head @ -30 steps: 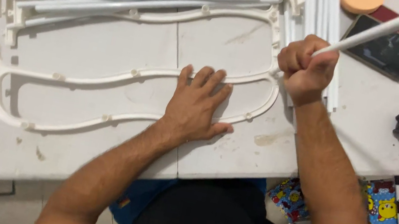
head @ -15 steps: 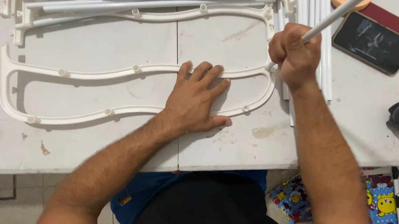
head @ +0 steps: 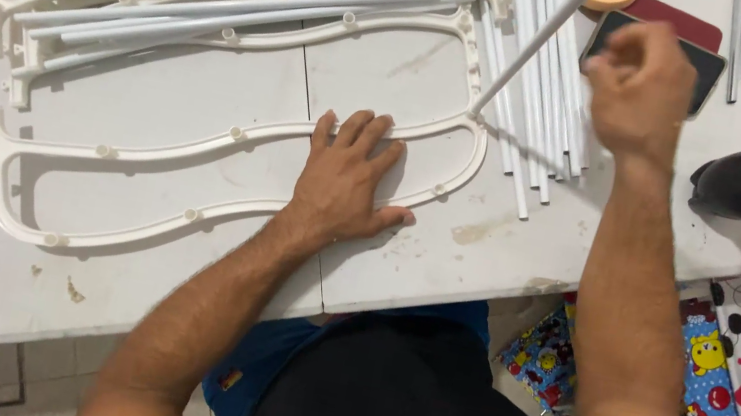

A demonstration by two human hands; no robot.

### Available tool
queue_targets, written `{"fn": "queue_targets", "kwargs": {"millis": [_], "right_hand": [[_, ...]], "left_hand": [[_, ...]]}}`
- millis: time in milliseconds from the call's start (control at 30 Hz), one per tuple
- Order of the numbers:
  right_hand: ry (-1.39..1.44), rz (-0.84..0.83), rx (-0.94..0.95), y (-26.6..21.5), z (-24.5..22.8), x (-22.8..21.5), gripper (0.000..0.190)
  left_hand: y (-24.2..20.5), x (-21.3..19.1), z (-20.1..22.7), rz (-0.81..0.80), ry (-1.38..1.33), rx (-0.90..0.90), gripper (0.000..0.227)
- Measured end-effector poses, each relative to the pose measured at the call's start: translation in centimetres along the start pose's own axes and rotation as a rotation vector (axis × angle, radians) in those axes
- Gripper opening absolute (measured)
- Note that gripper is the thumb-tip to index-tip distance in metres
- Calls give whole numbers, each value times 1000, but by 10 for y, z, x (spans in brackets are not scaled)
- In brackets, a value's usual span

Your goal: Assembling a multi-tier plastic shoe rack by fitting tubes into side panels

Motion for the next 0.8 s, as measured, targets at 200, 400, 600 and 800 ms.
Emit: {"fn": "queue_targets", "kwargs": {"millis": [200,400,600,800], "right_hand": [[-523,-109,371,-18,96,19,34],[-312,131,369,-27,115,14,33],[676,379,-121,-37,93,-35,25],[924,304,-352,-79,64,-73,21]], "left_hand": [[4,-7,2,-1,-96,-20,76],[2,-10,0,-149,-125,-97,73],[2,-6,-3,-110,-151,-119,74],[-9,-27,-15,-64,-133,-74,89]]}}
Point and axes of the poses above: each hand's wrist, its own y-axis towards the middle knuckle, its own x-axis out of the palm, z = x × y, the point moved 7 cm from there along y, towards the middle knuckle, and after that the axes turned 5 degrees about y, right-handed, at the moved point
